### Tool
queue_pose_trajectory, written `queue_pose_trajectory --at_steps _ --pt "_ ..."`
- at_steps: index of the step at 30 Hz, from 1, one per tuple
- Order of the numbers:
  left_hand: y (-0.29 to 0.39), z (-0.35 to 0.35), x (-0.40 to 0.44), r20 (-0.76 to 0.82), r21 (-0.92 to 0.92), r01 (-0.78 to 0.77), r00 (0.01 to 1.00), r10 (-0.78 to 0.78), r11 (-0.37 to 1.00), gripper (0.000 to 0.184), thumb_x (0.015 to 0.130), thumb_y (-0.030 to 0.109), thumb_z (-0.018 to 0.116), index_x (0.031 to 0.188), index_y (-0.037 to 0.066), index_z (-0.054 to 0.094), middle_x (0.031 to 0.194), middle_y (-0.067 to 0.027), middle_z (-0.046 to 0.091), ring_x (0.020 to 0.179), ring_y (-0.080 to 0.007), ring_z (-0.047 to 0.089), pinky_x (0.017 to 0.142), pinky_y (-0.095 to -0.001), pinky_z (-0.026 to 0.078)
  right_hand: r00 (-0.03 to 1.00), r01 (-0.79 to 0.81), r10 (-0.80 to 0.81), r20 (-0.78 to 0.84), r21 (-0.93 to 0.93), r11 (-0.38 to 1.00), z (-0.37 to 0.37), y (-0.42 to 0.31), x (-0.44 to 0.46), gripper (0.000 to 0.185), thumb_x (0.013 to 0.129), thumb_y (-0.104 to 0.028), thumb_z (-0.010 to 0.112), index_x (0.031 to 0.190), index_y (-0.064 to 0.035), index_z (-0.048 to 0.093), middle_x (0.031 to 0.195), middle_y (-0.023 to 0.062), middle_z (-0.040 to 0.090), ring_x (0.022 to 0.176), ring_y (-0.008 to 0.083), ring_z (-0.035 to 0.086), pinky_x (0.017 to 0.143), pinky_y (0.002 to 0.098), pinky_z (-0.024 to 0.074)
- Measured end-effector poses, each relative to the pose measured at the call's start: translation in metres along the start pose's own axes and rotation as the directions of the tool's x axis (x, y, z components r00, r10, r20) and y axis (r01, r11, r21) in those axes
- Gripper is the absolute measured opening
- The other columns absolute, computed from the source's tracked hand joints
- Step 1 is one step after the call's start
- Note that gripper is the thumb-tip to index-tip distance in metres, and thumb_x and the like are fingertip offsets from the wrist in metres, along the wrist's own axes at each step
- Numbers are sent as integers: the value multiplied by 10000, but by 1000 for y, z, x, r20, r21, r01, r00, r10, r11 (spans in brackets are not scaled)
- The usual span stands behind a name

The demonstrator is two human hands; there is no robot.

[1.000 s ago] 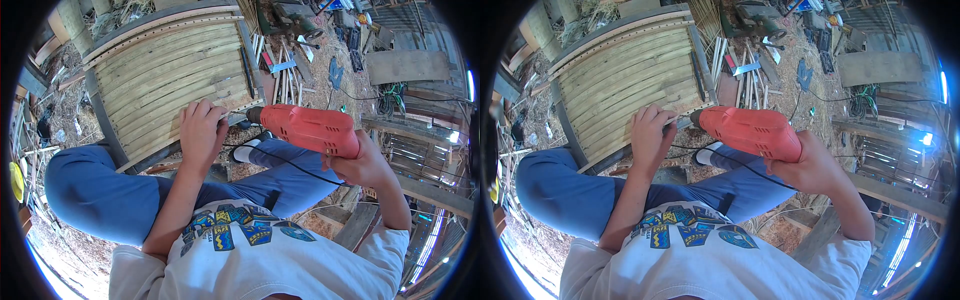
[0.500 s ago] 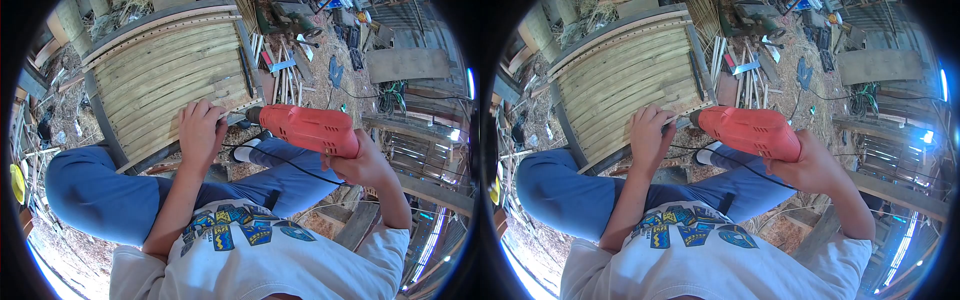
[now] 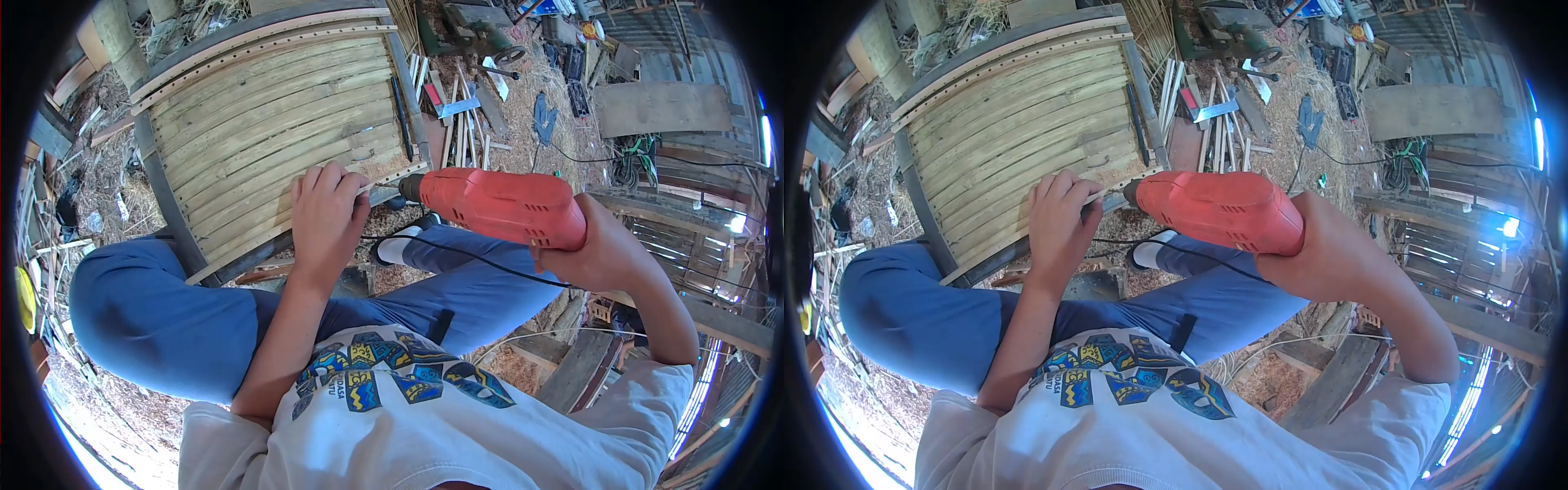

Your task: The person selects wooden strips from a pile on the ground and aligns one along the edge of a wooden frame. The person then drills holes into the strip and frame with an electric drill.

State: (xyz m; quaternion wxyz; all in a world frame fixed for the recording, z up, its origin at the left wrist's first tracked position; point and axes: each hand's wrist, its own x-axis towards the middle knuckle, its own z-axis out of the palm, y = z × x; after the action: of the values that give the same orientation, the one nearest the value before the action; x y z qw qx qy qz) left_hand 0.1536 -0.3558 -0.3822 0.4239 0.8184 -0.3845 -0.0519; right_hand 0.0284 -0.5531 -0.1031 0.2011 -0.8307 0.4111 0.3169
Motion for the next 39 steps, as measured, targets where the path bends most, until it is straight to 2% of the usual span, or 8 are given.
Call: queue_pose_trajectory --at_steps 2,5,8,14,22,28,33,39 --pt "0 0 0 1 -6 3 1000 -3 1000 199 858 100 809 1048 130 755 1003 -47 625 1031 -295 592 928 -443 434 997 -26 26 -74 -6 1000 3 1 -3 446 788 -275 833 1103 26 737 1052 254 768 1018 402 770 896 462 580" --pt "0 0 0 -4 -14 3 1000 -3 1000 202 855 98 811 1046 131 755 1001 -47 622 1031 -297 591 923 -445 432 995 -53 52 -82 -16 998 5 4 -3 523 780 -297 845 1155 43 714 1106 272 752 1081 410 759 933 465 575" --pt "0 1 -1 -7 -15 3 1000 -4 1000 198 858 101 810 1045 132 757 996 -49 619 1031 -297 590 919 -444 431 994 10 -32 -105 -212 977 4 -7 -8 610 802 -240 936 1243 26 609 1023 156 789 941 243 777 855 395 598" --pt "0 -1 -1 -1 -17 2 1000 -2 1000 183 874 114 805 1051 131 760 994 -55 615 1032 -299 588 914 -443 429 996 -84 82 -30 -72 994 1 -4 -5 703 764 -326 972 1257 33 622 1145 227 744 1065 341 753 930 439 577" --pt "0 -1 -1 -7 -14 -10 1000 10 1000 182 882 113 801 1058 128 760 995 -60 613 1027 -305 584 913 -446 429 999 -36 33 -32 -111 993 2 -5 -5 608 831 -242 917 1265 13 577 937 116 788 842 221 757 791 370 601" --pt "-1 0 -2 -9 1 -13 1000 13 1000 191 881 106 805 1065 131 762 996 -56 612 1032 -304 582 911 -444 429 995 -98 98 -15 3 995 -1 1 1 559 800 -306 850 1164 78 671 1038 245 768 1012 341 779 888 437 584" --pt "1 1 -2 -28 -7 -19 999 18 1000 151 885 107 793 1025 131 740 986 -47 607 1011 -296 584 910 -459 438 985 -170 167 49 57 984 -2 -6 0 499 909 -189 835 1275 -29 536 861 69 767 647 121 692 514 296 555" --pt "1 0 -2 -27 0 -19 999 19 1000 162 881 109 798 1032 132 743 985 -46 609 1008 -294 586 903 -455 439 972 -216 199 126 147 965 -9 -20 -2 476 867 -215 822 1214 31 608 855 102 762 687 159 724 557 340 577"
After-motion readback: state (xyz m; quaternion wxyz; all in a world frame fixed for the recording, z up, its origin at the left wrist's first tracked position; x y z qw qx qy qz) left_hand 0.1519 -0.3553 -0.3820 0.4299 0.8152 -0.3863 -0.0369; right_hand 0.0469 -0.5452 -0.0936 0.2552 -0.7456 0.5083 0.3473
